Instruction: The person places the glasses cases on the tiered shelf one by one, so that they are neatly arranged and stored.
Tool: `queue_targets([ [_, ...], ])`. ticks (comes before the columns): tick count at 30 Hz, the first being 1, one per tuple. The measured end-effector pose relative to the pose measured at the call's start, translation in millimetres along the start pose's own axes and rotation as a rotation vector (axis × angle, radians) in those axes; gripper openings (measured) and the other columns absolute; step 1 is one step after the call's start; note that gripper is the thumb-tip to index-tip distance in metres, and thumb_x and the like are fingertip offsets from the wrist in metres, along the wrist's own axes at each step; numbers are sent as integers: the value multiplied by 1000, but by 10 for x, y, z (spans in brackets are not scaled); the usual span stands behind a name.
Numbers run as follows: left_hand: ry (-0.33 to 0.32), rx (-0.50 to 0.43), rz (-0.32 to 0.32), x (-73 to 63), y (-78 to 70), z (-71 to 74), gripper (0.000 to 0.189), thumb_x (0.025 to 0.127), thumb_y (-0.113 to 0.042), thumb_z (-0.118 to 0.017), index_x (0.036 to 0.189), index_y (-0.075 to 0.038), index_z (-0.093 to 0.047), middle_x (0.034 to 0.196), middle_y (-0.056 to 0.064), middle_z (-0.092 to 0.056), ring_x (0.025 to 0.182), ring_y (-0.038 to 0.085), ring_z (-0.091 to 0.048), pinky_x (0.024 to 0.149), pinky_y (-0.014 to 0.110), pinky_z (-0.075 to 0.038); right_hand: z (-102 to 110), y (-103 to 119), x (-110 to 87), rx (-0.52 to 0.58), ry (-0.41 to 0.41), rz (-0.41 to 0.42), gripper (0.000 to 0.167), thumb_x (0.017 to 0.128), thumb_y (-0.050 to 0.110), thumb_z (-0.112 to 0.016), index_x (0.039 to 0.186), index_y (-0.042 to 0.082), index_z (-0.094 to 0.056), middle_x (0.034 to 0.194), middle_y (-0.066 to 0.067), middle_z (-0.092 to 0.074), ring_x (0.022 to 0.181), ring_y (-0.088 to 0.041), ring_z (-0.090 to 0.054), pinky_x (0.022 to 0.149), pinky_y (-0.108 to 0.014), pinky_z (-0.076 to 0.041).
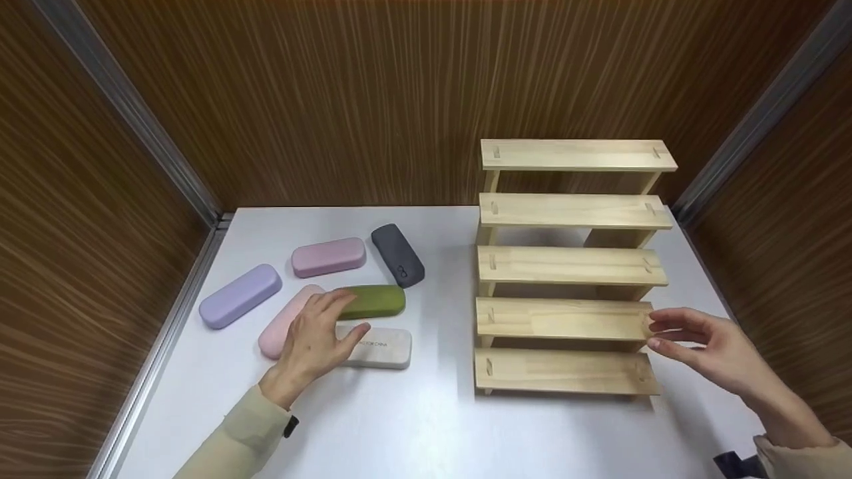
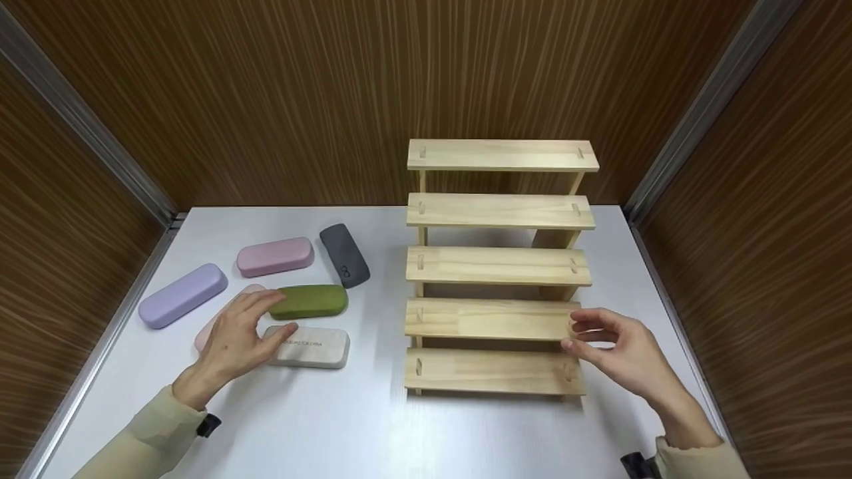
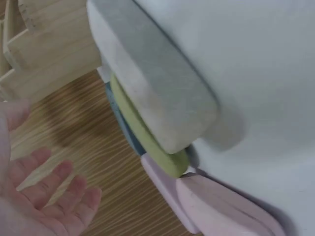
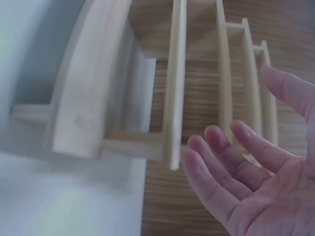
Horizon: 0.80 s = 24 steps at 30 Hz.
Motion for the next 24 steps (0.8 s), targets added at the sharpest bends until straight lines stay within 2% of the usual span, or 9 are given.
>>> queue_targets([
  [4,26,19,-25,-43,99,-46,54,92,-32,-90,137,-5,-77,143,17,-76,127,37,-71,103,54,-63,47,-146,-9,48,47,-95,39,102,8,-81,136,-7,-70,109,25,-81,97,7,-77,80,-17,-61],
  [10,107,21,-35,-96,236,-118,58,90,-31,-92,139,-4,-75,144,18,-75,131,39,-69,112,56,-59,105,-395,-61,162,128,-212,29,107,10,-76,132,-3,-73,108,23,-81,99,1,-77,84,-23,-67],
  [15,198,11,7,-132,305,-171,62,89,-33,-93,143,-8,-74,148,17,-73,139,40,-66,121,58,-53,63,-625,-110,269,235,-284,19,108,10,-73,126,10,-76,112,22,-79,104,-1,-77,88,-28,-69],
  [20,282,-3,56,-139,350,-227,67,90,-34,-93,147,-8,-71,153,14,-71,146,39,-62,131,57,-43,-28,-776,-138,371,333,-305,24,109,8,-71,131,15,-76,119,21,-78,105,-3,-78,92,-31,-69],
  [24,327,-36,85,-153,386,-256,70,90,-36,-93,149,-7,-70,156,15,-69,150,41,-59,135,58,-38,-94,-852,-128,416,368,-327,27,109,8,-70,133,19,-76,122,25,-77,106,-2,-78,93,-31,-68],
])
Point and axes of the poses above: each hand's wrist, its own x-axis towards the middle knuckle, its own z-axis out of the back of the hand, y = z × x, the point moved 1 cm from there along x, towards the middle knuckle
